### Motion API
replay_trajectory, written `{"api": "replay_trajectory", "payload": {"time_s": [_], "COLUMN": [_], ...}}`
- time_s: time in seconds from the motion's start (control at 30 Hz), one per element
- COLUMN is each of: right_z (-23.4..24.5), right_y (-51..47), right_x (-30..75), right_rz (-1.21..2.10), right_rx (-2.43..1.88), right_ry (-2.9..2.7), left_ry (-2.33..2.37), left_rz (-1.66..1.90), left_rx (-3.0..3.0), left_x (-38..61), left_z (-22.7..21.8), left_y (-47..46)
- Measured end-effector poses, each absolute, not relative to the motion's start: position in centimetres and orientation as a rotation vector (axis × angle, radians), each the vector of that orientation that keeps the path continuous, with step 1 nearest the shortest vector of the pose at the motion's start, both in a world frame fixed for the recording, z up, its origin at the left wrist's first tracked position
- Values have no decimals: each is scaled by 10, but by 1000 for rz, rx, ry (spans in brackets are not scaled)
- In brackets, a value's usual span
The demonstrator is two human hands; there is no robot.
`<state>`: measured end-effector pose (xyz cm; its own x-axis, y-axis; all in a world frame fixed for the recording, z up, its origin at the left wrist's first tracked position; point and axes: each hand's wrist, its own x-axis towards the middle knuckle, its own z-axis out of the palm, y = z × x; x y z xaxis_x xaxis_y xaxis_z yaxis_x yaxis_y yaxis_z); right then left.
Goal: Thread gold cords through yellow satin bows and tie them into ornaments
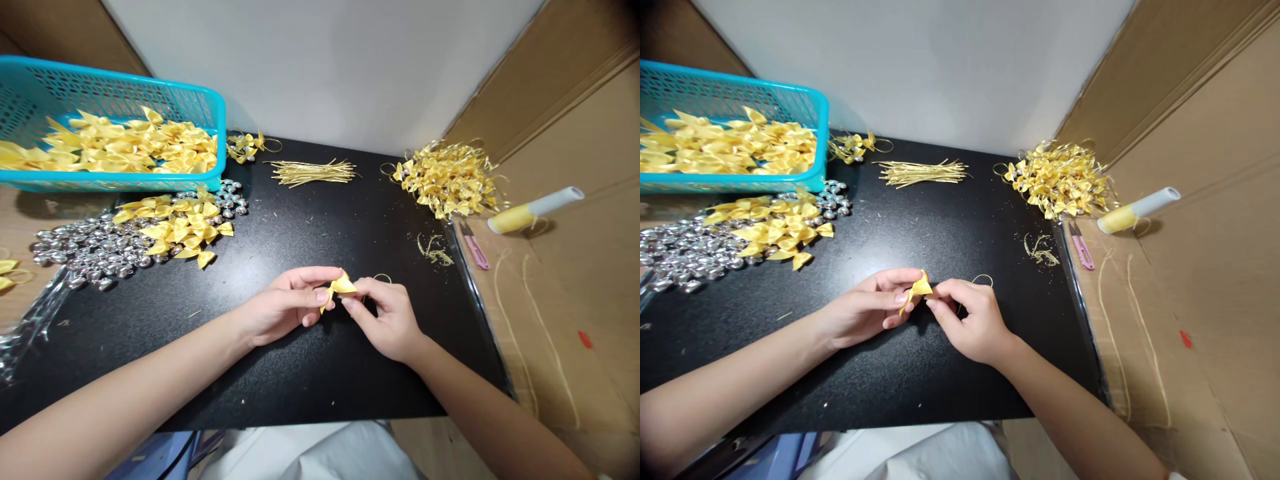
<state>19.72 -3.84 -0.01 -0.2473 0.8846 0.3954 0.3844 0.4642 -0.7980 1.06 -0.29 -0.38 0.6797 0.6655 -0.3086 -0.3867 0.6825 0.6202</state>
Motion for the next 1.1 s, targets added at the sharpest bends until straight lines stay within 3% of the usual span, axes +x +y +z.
{"api": "replay_trajectory", "payload": {"time_s": [0.37,0.73,1.1], "right_z": [0,-6,-3], "right_y": [-40,-38,-38], "right_x": [196,193,196], "right_rz": [688,864,766], "right_rx": [-1097,-1022,-1038], "right_ry": [-1826,-1750,-1776], "left_ry": [555,530,509], "left_rz": [614,585,601], "left_rx": [528,524,525], "left_x": [12,14,12], "left_z": [-2,-4,-5], "left_y": [-4,-7,-5]}}
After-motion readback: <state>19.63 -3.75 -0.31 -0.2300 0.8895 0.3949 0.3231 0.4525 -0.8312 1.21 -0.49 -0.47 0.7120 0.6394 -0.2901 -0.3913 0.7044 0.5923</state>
